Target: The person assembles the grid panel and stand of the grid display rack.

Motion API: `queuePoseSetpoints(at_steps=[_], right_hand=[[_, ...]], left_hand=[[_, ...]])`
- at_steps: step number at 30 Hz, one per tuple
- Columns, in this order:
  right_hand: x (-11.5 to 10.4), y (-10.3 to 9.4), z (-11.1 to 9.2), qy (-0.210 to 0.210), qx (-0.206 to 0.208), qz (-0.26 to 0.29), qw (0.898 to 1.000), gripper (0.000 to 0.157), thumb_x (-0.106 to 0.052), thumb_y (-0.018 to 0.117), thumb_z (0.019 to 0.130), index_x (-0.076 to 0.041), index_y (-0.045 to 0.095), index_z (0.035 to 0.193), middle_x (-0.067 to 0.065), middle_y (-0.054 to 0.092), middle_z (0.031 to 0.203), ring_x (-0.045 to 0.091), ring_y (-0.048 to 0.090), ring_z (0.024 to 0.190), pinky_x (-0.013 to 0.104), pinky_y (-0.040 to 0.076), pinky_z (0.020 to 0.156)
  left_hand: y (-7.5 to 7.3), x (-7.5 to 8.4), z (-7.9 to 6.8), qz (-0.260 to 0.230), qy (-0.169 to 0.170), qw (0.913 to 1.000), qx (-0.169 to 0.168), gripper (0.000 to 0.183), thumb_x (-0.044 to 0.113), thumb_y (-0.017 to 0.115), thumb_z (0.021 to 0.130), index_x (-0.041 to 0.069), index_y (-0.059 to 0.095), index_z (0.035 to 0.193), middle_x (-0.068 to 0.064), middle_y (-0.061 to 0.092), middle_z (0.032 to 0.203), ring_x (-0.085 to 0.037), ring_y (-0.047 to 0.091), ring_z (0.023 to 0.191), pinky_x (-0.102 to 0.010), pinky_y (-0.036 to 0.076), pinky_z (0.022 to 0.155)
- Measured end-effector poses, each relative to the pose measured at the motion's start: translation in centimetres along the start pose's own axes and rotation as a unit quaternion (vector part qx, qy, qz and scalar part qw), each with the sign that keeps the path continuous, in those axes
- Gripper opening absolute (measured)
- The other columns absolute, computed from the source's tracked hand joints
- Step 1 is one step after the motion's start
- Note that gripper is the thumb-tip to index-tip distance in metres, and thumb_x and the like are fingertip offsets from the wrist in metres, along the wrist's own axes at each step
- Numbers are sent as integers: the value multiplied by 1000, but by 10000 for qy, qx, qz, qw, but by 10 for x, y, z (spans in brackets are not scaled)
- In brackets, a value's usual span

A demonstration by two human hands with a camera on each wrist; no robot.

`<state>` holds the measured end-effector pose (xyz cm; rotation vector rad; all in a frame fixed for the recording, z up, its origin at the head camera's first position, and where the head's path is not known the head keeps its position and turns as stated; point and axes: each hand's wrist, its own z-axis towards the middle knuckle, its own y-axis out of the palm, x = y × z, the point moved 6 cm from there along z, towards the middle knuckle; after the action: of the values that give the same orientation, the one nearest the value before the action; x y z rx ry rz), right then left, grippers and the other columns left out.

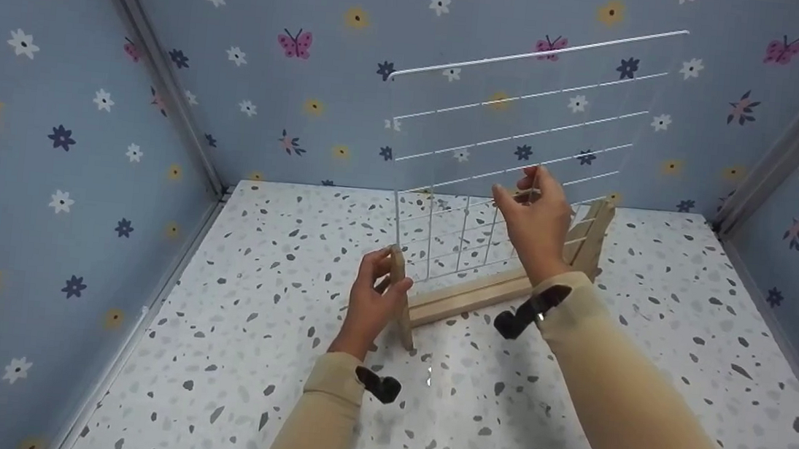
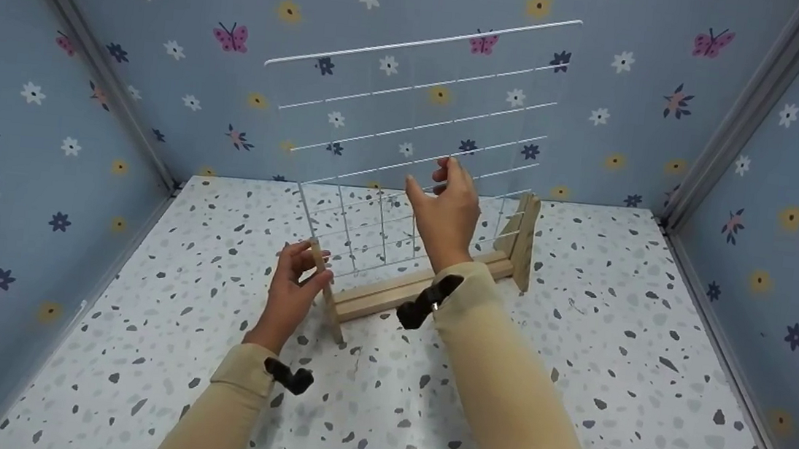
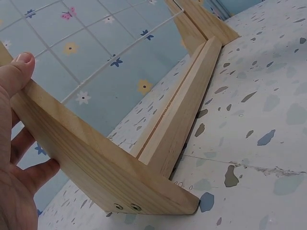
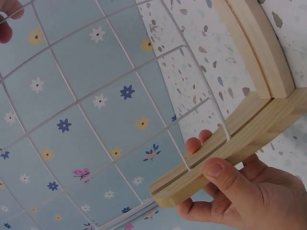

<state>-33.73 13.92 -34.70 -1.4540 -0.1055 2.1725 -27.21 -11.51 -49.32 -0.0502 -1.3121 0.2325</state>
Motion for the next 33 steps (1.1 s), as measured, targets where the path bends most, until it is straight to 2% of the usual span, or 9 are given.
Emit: queuePoseSetpoints(at_steps=[7, 15, 23, 33], right_hand=[[2, 0, 0, 60, 46, 10, 10000, 37, -27, 81, 87, -9, 58, 109, 12, 60, 106, 15, 64, 91, 26, 56, 75], [3, 0, 0, 116, 56, 44, 9999, 36, -26, 82, 87, -10, 58, 109, 5, 59, 101, 15, 62, 90, 27, 56, 75], [4, -1, -2, 58, 56, 176, 9998, 38, -26, 81, 87, -8, 59, 111, 13, 60, 105, 15, 62, 91, 25, 54, 74], [5, -2, -3, 135, 104, 226, 9996, 39, -28, 83, 86, -10, 58, 110, 9, 60, 103, 16, 62, 90, 26, 54, 74]], left_hand=[[0, 0, 0, 32, 41, 10000, -12, 56, 22, 73, 95, 23, 45, 144, -8, 58, 134, -26, 52, 132, -46, 39, 117], [-1, 0, 0, -81, 93, 9999, 5, 56, 18, 73, 95, 23, 46, 143, -7, 58, 134, -26, 52, 131, -44, 39, 116], [0, 0, 0, -43, 94, 9999, -20, 57, 21, 73, 95, 22, 45, 145, -10, 57, 133, -28, 51, 132, -48, 39, 116], [0, 1, 2, 7, 40, 10000, -22, 56, 22, 73, 95, 23, 45, 143, -10, 57, 133, -29, 51, 132, -48, 38, 117]])
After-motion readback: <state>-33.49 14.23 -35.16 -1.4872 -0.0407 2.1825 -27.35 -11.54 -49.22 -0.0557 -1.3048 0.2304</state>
